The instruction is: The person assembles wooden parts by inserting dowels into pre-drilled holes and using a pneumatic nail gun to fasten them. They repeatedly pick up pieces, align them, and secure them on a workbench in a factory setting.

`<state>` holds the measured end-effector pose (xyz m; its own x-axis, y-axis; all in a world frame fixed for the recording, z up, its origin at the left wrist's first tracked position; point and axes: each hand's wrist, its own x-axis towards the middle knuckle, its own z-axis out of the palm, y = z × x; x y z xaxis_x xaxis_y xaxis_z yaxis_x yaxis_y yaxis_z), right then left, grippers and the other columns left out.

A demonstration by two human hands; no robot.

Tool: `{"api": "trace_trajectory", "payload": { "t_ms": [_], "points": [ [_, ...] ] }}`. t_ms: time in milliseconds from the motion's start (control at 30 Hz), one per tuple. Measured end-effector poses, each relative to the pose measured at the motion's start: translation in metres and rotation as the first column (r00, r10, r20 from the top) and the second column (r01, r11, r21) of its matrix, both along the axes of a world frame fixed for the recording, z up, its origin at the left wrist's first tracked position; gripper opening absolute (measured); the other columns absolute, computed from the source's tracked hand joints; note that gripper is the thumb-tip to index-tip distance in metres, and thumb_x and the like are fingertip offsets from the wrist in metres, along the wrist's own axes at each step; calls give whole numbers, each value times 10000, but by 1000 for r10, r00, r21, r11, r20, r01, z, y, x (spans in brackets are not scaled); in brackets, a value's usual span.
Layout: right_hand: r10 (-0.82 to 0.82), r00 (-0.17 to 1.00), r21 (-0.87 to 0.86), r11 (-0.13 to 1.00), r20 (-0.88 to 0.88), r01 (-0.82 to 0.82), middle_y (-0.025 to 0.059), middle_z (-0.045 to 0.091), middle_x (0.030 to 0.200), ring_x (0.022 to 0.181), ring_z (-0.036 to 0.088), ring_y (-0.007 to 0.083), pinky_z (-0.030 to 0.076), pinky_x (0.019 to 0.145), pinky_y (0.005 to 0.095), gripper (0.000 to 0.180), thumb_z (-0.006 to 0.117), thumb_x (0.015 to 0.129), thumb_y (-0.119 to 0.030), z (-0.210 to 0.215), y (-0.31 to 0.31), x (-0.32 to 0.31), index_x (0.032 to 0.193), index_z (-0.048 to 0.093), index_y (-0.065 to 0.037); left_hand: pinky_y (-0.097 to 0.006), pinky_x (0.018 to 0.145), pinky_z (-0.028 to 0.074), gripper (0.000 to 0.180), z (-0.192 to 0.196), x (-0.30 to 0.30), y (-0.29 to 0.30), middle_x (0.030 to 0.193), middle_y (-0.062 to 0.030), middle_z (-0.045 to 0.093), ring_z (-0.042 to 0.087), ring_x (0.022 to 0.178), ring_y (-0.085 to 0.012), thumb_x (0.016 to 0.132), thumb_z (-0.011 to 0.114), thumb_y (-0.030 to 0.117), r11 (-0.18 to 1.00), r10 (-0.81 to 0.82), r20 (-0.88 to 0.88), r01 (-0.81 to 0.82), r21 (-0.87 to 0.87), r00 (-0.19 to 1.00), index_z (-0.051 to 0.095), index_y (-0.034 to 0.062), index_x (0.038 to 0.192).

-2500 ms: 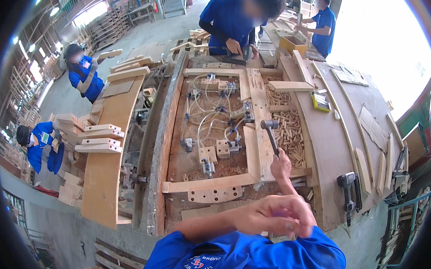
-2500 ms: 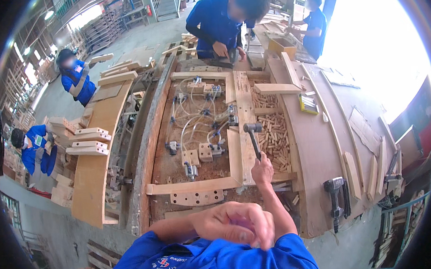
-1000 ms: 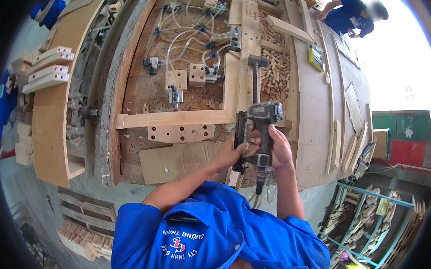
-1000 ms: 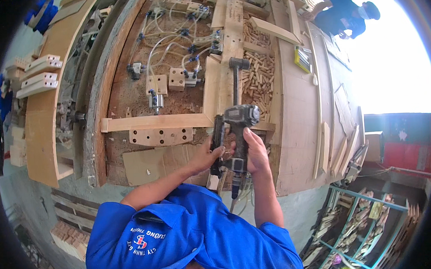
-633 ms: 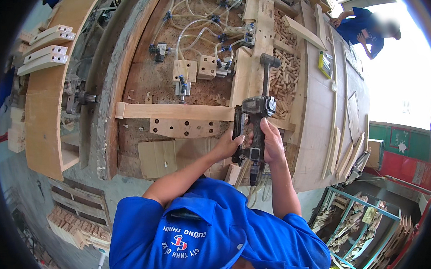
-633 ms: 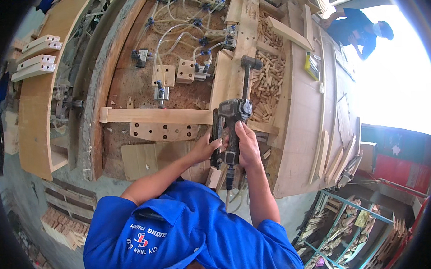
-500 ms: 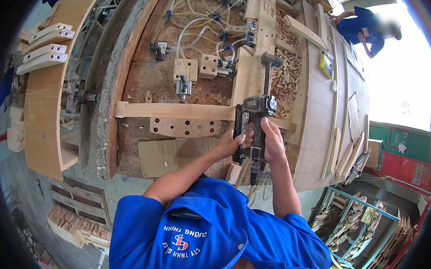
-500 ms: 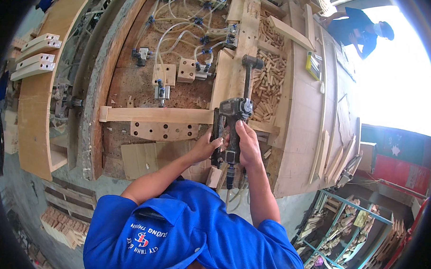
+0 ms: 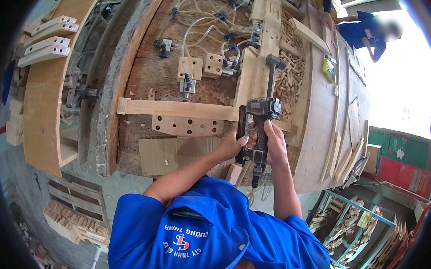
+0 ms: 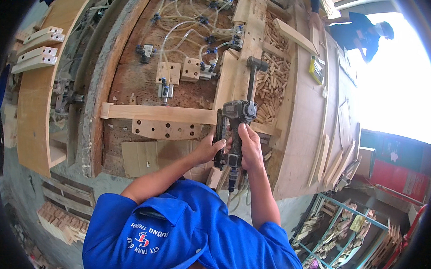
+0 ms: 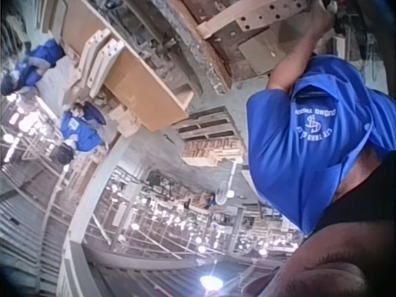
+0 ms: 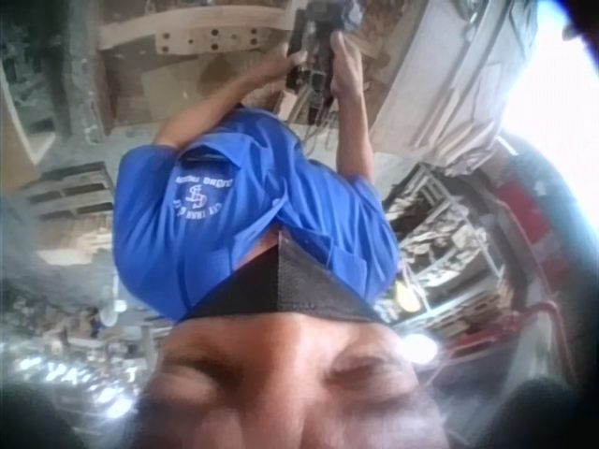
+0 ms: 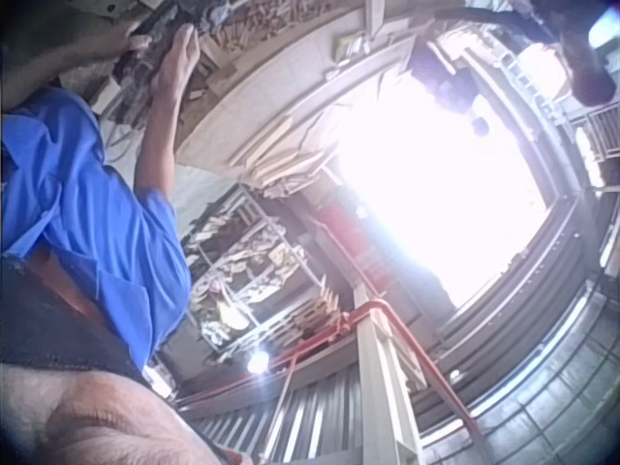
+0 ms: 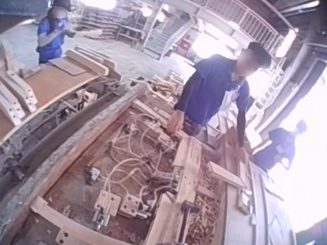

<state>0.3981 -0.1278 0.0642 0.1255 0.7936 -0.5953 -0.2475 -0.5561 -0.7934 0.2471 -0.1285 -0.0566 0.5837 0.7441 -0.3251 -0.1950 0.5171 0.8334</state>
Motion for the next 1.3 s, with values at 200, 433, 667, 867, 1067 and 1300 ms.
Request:
{"api": "trace_trajectory", "payload": {
  "t_ms": [200,433,667,867,1067,1300],
  "points": [
    [12,1000,-12,1000,15,-11,48,656,806,645,644,125,585,606,293,425,539,1145,-399,4,-4,-1,1259,657,-7,-373,994,551,621,-2,1,-5,1354,-147,633,648,1125,-188,1028,557,128,999,10,-7,-10,33,1000,359,6,1605],
    [-6,999,-27,1000,-43,5,49,658,813,648,640,121,584,610,291,412,538,1146,-392,3,-2,-3,1242,651,-7,-406,1128,476,615,-9,2,-8,1431,-197,612,609,1293,-254,1016,565,141,998,57,-14,-56,32,998,384,-25,1579],
    [-82,995,40,996,53,80,63,684,850,658,651,136,583,625,295,370,533,1151,-362,15,-18,6,1214,643,-14,-406,1038,534,566,24,-2,-4,1303,-163,693,682,1150,-232,1038,611,239,997,-18,-104,26,70,994,451,-30,1510],
    [-198,922,163,975,334,150,74,699,848,647,670,154,579,559,314,316,603,1120,-347,58,-61,77,1203,654,-46,-434,950,562,521,46,-27,28,1239,-206,728,724,1090,-343,1035,692,316,871,101,-321,72,486,942,600,3,1442],
    [-175,412,75,966,894,249,175,646,1157,803,695,213,579,656,345,435,668,1081,-265,45,-103,178,1356,611,67,-527,976,528,388,61,-151,182,1244,-192,673,646,1163,-364,1018,683,255,307,877,-380,264,914,296,625,26,1325],
    [112,-301,-85,991,947,102,235,532,1398,1276,586,430,533,1039,497,537,677,1033,-215,-2,-126,257,1468,538,68,-520,998,525,365,39,-219,249,1189,-242,738,680,1112,-413,1059,558,239,586,656,-724,460,667,213,656,-2,1315]
  ]
}}
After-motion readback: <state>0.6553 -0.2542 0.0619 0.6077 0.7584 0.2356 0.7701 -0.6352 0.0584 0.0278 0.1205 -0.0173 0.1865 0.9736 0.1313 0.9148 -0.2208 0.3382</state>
